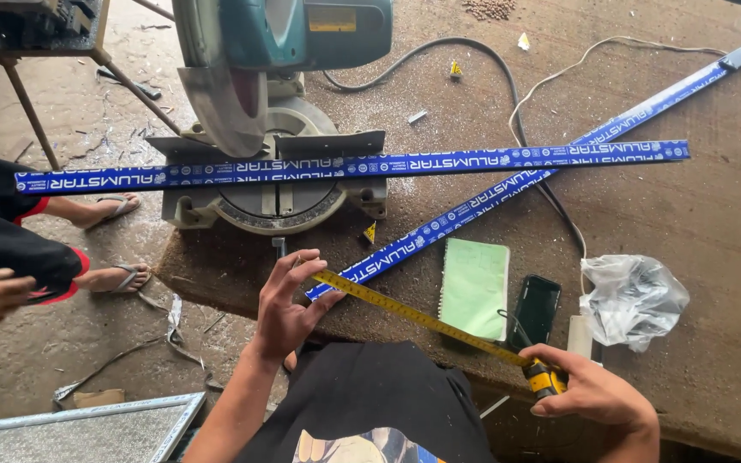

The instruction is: Measuring a blue profile with a tape measure and cutting it to size using a miter saw on a workbench.

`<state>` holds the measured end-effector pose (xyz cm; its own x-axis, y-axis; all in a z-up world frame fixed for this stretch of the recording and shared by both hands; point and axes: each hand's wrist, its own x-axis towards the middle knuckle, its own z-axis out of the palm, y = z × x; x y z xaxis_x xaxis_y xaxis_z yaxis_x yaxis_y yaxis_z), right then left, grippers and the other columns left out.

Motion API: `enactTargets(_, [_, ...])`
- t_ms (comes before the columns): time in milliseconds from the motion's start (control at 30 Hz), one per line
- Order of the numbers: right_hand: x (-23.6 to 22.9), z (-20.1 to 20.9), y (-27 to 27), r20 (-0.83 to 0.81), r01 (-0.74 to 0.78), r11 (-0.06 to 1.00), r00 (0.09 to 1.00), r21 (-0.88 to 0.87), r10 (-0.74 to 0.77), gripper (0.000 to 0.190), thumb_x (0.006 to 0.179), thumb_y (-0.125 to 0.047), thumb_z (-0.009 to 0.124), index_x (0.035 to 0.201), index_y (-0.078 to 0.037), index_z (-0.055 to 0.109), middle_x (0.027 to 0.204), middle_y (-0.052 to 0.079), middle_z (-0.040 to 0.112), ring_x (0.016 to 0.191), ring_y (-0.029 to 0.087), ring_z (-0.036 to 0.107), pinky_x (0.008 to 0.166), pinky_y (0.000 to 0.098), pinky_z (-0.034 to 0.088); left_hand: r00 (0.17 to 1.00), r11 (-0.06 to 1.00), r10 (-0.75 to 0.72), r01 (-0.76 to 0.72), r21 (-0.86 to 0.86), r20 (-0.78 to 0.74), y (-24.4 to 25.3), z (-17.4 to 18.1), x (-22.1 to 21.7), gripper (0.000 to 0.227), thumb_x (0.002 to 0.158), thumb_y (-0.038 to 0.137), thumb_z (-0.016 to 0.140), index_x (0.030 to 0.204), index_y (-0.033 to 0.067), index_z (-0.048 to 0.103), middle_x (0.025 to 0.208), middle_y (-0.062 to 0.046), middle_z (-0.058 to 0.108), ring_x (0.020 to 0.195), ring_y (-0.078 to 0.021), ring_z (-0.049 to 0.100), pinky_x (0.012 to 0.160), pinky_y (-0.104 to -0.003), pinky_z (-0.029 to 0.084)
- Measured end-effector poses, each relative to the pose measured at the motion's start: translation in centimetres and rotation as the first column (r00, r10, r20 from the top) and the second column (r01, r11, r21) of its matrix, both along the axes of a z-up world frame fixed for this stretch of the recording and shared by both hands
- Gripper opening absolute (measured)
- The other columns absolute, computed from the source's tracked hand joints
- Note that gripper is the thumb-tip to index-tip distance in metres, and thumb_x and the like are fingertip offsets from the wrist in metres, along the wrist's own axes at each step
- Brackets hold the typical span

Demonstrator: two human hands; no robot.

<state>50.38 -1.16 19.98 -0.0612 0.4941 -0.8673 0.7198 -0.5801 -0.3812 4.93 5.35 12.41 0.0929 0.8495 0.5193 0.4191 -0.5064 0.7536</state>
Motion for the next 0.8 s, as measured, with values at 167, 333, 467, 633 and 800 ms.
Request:
enactTargets(167, [-0.1, 1.1, 0.9, 0.019, -0.013, 0.999, 1.0, -0.032, 0.014, 0.071, 0.068, -0.018, 0.09, 0.136, -0.029, 0.069, 0.103, 0.007, 0.071, 0.08, 0.016, 0.063, 0.073, 0.0244, 0.05, 0.999, 0.999, 0.036, -0.036, -0.03, -0.014, 0.0, -0.7, 0.3, 0.049, 0.084, 0.029, 0.085, 0.127, 0.0172, 0.063, 0.13, -0.013, 0.061, 0.117, -0.0287, 0.067, 0.093, -0.041, 0.061])
enactTargets(333, [-0.3, 1.2, 1.6, 0.022, -0.057, 0.996, 0.998, -0.063, 0.059, 0.072, 0.069, -0.021, 0.089, 0.137, -0.028, 0.067, 0.107, 0.007, 0.07, 0.085, 0.017, 0.066, 0.075, 0.0256, 0.053, 0.998, 0.997, 0.063, -0.064, -0.044, -0.03, -0.5, -1.2, 0.3, 0.051, 0.084, 0.033, 0.085, 0.127, 0.0175, 0.063, 0.129, -0.012, 0.06, 0.118, -0.0287, 0.066, 0.096, -0.042, 0.059])
enactTargets(467, [-0.5, 1.2, 1.8, 0.064, -0.166, 0.985, 0.984, -0.037, 0.168, 0.072, 0.069, -0.025, 0.088, 0.137, -0.032, 0.065, 0.105, 0.002, 0.072, 0.084, 0.013, 0.064, 0.074, 0.0233, 0.051, 0.997, 0.997, 0.069, -0.07, -0.031, -0.046, -0.7, -1.2, 0.1, 0.051, 0.084, 0.032, 0.085, 0.127, 0.0169, 0.062, 0.127, -0.013, 0.06, 0.119, -0.0298, 0.065, 0.097, -0.042, 0.058])
enactTargets(633, [-0.5, 0.8, 1.3, 0.069, -0.175, 0.984, 0.982, -0.032, 0.177, 0.073, 0.067, -0.028, 0.088, 0.136, -0.033, 0.065, 0.108, -0.001, 0.071, 0.085, 0.012, 0.062, 0.075, 0.0223, 0.049, 0.996, 0.997, 0.07, -0.072, -0.04, -0.059, -0.8, -1.3, -0.2, 0.05, 0.085, 0.034, 0.083, 0.126, 0.0153, 0.062, 0.127, -0.013, 0.059, 0.12, -0.0303, 0.064, 0.099, -0.044, 0.057])
enactTargets(800, [0.2, 0.3, 0.9, 0.041, -0.164, 0.986, 0.985, -0.02, 0.165, 0.075, 0.066, -0.03, 0.089, 0.137, -0.033, 0.065, 0.118, -0.001, 0.072, 0.095, 0.013, 0.066, 0.084, 0.0239, 0.052, 0.994, 0.997, 0.067, -0.069, -0.028, -0.083, -0.6, -1.3, 0.1, 0.052, 0.085, 0.038, 0.082, 0.127, 0.0166, 0.062, 0.128, -0.014, 0.059, 0.118, -0.03, 0.064, 0.097, -0.044, 0.058])
